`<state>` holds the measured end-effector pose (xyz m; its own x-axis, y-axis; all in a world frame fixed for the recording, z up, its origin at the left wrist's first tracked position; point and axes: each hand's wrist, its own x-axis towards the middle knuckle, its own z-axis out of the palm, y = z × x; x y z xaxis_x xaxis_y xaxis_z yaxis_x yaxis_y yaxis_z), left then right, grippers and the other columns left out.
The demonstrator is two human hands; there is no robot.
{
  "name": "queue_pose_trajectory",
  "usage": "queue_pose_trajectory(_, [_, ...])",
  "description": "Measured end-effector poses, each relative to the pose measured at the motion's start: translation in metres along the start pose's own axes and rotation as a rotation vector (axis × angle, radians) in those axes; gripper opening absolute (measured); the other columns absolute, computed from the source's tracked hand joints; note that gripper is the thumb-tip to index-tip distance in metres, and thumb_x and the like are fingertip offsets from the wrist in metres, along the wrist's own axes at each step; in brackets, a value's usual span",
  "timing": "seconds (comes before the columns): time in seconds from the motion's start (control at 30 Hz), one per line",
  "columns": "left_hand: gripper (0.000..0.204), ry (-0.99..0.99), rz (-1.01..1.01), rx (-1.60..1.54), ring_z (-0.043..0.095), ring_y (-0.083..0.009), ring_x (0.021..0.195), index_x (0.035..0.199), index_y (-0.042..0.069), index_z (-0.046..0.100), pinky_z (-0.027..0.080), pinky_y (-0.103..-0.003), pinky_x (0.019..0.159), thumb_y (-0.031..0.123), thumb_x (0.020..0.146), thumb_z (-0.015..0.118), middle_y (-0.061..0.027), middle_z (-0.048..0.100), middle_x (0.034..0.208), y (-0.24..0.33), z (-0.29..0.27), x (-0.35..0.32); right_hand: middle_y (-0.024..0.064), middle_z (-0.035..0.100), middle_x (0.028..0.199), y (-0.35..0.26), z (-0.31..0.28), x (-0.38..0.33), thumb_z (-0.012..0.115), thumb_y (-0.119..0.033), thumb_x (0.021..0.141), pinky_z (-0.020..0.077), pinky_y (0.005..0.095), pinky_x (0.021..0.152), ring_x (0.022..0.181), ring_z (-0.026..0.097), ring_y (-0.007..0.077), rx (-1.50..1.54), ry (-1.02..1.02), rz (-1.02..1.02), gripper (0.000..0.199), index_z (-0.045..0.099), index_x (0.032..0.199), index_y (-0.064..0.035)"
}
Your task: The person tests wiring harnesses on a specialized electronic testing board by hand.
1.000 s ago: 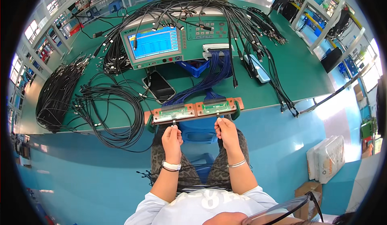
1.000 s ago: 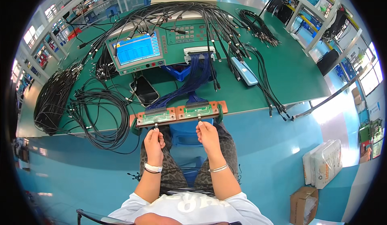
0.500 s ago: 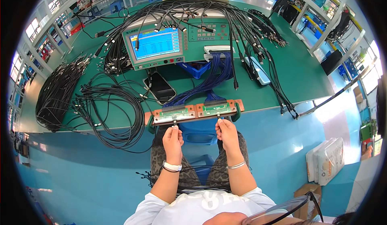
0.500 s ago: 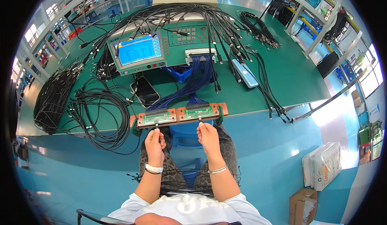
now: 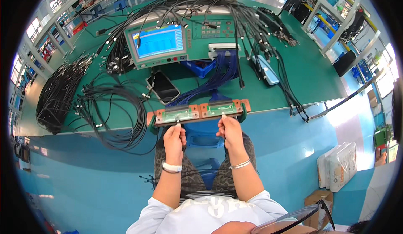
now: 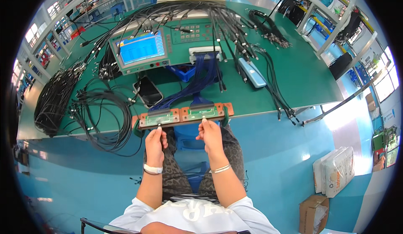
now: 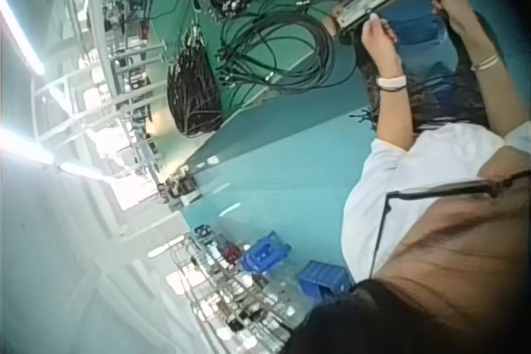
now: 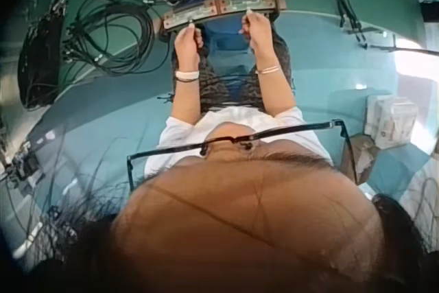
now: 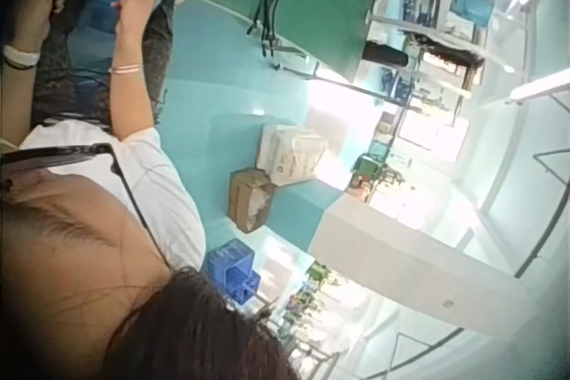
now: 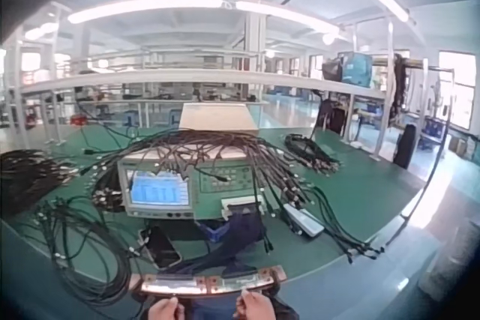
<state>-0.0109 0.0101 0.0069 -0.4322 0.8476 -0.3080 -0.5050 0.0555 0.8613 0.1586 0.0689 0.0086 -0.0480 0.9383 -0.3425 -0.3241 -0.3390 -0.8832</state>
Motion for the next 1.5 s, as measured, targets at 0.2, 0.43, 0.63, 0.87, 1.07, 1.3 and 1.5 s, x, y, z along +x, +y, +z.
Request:
queue_pose_trajectory(0.2, [0.017,-0.075,0.642,1.075,0.056,-0.0267,0.058,0.083,-0.002,0.060,0.044,-0.033,0.056,0.014,0.083,0.052,-0.0130,0.058,0.069,0.048,-0.042,-0.033,0.0015,0.053,0.062,-0.030,-0.059,-0.018,0.052,-0.026,0.086,0.0413,0.0217,0.050,0.053,0.049,0.0082,-0.651,0.025,-0.077,0.029,0.058,0.077,0.0013])
queue_pose_trajectory(0.43, [0.023,0.843,-0.246,1.800,0.058,-0.0351,0.076,0.090,-0.003,0.060,0.047,-0.034,0.069,0.014,0.076,0.055,-0.0231,0.060,0.083,0.082,-0.328,-0.135,0.0080,0.057,0.074,-0.049,-0.330,-0.101,0.053,-0.010,0.080,0.0461,0.0268,0.056,0.065,0.056,0.0126,-0.811,0.715,-0.338,0.014,0.061,0.087,0.0000])
queue_pose_trajectory(0.63, [0.047,0.461,0.232,0.454,0.046,-0.0288,0.109,0.124,0.000,0.035,0.039,-0.038,0.087,0.014,0.082,0.051,-0.0193,0.042,0.123,0.037,-0.269,-0.069,0.0111,0.058,0.066,-0.075,-0.431,-0.223,0.057,-0.022,0.077,0.0449,0.0304,0.053,0.058,0.055,0.0171,-1.417,0.819,0.161,0.023,0.059,0.087,-0.0021])
queue_pose_trajectory(0.87, [0.026,0.211,-0.069,-0.883,0.050,-0.0196,0.070,0.097,0.003,0.045,0.042,-0.032,0.071,0.025,0.086,0.050,-0.0079,0.052,0.071,0.032,-0.168,-0.041,0.0064,0.057,0.080,-0.102,-0.226,-0.177,0.053,-0.019,0.085,0.0454,0.0246,0.067,0.072,0.055,0.0136,-0.905,0.506,-0.325,0.025,0.055,0.101,0.0005])
queue_pose_trajectory(1.07, [0.034,-0.770,-0.112,-0.821,0.037,-0.0161,0.047,0.066,0.010,0.036,0.034,-0.030,0.049,0.036,0.086,0.049,-0.0007,0.038,0.051,0.054,-0.072,-0.155,0.0171,0.054,0.108,-0.010,-0.003,-0.147,0.056,-0.040,0.079,0.0397,0.0360,0.088,0.105,0.049,0.0242,0.223,-1.045,0.243,0.061,0.042,0.118,0.0056])
queue_pose_trajectory(1.3, [0.036,-0.809,0.419,-1.003,0.032,-0.0096,0.041,0.060,0.011,0.036,0.030,-0.027,0.040,0.034,0.084,0.050,0.0011,0.031,0.047,0.101,-0.140,-0.165,-0.0047,0.036,0.055,-0.100,-0.042,-0.148,0.055,-0.038,0.082,0.0285,0.0233,0.049,0.046,0.031,0.0075,1.052,-1.247,-0.482,0.027,0.047,0.075,-0.0129])
queue_pose_trajectory(1.5, [0.028,-0.201,0.318,-0.731,0.024,-0.0075,0.042,0.070,0.008,0.042,0.022,-0.021,0.038,0.028,0.088,0.047,0.0024,0.029,0.050,0.160,-0.231,-0.123,-0.0056,0.023,0.049,-0.132,-0.190,-0.178,0.041,-0.032,0.092,0.0181,0.0207,0.037,0.040,0.017,0.0061,0.859,-0.313,-0.563,0.028,0.048,0.077,-0.0086])
